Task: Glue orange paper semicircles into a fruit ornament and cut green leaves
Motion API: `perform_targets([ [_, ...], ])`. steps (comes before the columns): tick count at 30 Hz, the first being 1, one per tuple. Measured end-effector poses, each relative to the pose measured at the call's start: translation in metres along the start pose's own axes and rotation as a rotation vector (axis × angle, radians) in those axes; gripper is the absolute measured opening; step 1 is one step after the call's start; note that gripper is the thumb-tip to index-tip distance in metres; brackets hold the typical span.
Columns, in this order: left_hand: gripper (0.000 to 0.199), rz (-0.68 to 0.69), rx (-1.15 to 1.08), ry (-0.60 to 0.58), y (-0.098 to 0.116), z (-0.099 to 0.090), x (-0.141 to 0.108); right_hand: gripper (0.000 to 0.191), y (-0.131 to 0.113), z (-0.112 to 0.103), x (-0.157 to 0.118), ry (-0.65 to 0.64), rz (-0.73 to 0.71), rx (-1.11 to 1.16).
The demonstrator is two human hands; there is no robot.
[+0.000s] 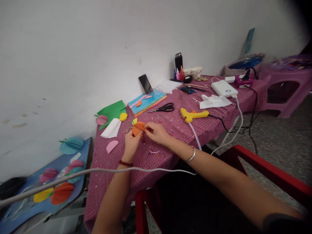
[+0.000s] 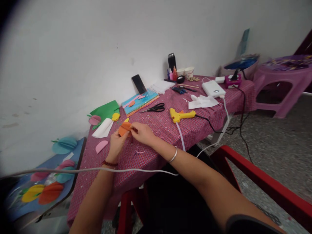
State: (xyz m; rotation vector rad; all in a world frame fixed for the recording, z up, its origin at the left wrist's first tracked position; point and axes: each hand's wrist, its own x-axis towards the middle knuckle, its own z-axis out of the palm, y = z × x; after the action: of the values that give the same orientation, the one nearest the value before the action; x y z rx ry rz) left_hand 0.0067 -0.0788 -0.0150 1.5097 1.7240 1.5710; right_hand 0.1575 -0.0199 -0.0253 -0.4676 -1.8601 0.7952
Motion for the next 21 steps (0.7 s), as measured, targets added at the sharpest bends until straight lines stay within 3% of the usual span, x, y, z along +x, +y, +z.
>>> perform_targets([
  [9,0.014,0.092,0.024,0.037,0.016,-0.005,-0.004,0.008,0.006,0.003,0.003,0.021,0.024,0.127],
  [13,0.028,0.109,0.028,0.075,0.020,-0.007,-0.007,0.003,-0.004,-0.004,0.000,-0.014,-0.039,0.116],
  [16,0.032,0.129,0.011,0.077,0.021,-0.007,-0.009,0.012,-0.011,-0.009,-0.001,-0.042,-0.097,0.157],
  [21,0.033,0.171,0.029,0.054,0.019,-0.008,-0.010,0.021,-0.012,-0.009,0.000,0.045,0.003,0.296],
])
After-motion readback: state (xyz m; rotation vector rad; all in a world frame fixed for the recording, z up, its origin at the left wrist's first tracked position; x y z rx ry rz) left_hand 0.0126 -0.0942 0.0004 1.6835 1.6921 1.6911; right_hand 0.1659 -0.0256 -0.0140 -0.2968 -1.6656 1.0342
